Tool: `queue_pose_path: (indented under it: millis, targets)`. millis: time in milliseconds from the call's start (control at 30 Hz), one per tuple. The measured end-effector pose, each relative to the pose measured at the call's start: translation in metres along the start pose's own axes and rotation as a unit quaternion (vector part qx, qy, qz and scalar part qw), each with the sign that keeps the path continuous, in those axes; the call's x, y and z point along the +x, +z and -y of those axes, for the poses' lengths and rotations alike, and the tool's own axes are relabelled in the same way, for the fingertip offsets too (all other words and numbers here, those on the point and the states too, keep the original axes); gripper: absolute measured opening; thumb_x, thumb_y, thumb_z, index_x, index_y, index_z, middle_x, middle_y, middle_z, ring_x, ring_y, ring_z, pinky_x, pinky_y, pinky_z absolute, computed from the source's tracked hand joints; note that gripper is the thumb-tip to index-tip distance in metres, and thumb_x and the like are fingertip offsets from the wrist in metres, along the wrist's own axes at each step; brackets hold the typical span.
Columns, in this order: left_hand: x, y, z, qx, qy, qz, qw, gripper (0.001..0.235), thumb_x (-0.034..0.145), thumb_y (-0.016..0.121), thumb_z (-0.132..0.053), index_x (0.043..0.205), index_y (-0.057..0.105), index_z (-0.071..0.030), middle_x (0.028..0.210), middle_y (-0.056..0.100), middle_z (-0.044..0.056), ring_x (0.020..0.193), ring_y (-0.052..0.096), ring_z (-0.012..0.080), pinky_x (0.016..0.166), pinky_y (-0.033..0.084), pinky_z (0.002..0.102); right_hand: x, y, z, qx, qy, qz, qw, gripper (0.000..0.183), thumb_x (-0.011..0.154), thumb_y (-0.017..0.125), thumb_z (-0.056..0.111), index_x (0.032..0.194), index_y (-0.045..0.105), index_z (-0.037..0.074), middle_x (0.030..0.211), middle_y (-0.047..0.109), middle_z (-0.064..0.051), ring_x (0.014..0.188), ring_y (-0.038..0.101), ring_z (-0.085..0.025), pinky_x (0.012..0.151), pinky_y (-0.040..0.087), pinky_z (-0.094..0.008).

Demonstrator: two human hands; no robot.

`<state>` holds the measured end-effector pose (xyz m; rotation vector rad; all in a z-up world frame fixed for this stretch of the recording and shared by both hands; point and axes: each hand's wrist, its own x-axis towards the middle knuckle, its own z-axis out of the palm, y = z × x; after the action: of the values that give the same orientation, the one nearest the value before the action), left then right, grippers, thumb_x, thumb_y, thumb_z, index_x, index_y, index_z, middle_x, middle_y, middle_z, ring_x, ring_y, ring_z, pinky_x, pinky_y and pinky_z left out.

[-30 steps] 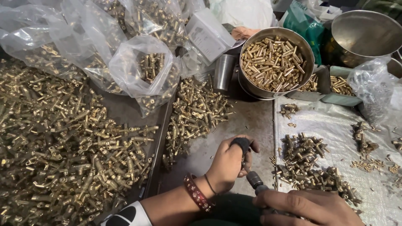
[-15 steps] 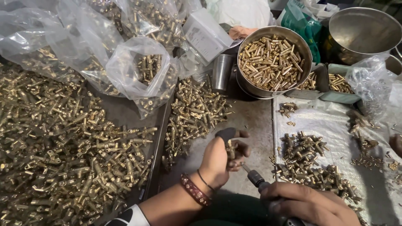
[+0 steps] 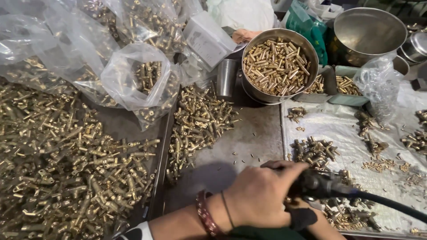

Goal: Finishing and polishing small brass valves using a handheld rotary tool.

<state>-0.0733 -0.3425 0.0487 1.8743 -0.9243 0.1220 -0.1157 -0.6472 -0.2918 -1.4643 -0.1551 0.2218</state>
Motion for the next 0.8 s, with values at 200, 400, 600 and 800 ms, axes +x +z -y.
queue_pose_path:
  millis: [200, 400, 600, 800]
  targets:
    - [-0.004, 0.018, 0.009, 0.221, 0.024, 0.019, 0.975, 0.081, 0.082, 0.074, -0.045, 0.14, 0.055, 0.009, 0.066, 0.064, 0.01, 0.061, 0.068, 0.0238, 0.063, 0.058, 0.036, -0.082, -0.003, -0.091, -0.029, -0.04, -0.006, 0.999, 0.056, 0.078, 0.082, -0.006, 0.125, 0.054, 0.006, 0.108, 0.07, -0.022, 0.089, 0.076, -0.032, 0.067, 0.067, -0.041]
    - [-0.005, 0.016, 0.011, 0.125, 0.017, -0.028, 0.992, 0.072, 0.089, 0.07, -0.048, 0.134, 0.063, 0.008, 0.071, 0.068, 0.012, 0.063, 0.069, 0.024, 0.062, 0.057, 0.036, -0.089, 0.083, 0.02, -0.058, -0.08, -0.006, 0.995, 0.055, 0.076, 0.082, -0.004, 0.122, 0.054, 0.006, 0.114, 0.068, -0.021, 0.098, 0.073, -0.031, 0.071, 0.067, -0.04]
    - [-0.033, 0.037, 0.087, -0.344, -0.172, -0.168, 0.908, 0.031, 0.109, 0.05, -0.021, 0.111, 0.072, 0.001, 0.078, 0.066, 0.004, 0.063, 0.06, 0.0113, 0.054, 0.046, 0.025, -0.008, 0.142, 0.202, -0.084, -0.122, 0.001, 0.989, 0.054, 0.074, 0.083, -0.002, 0.119, 0.053, 0.006, 0.12, 0.066, -0.019, 0.106, 0.071, -0.03, 0.074, 0.067, -0.039]
    - [-0.033, -0.007, 0.088, -0.511, -0.415, -0.268, 0.703, 0.037, 0.1, 0.043, -0.026, 0.093, 0.072, -0.004, 0.062, 0.055, 0.0, 0.043, 0.04, 0.0077, 0.037, 0.027, 0.024, 0.04, 0.132, 0.273, -0.139, -0.282, 0.012, 0.949, 0.056, 0.078, 0.085, 0.005, 0.124, 0.053, 0.01, 0.125, 0.067, -0.017, 0.116, 0.071, -0.026, 0.091, 0.064, -0.039]
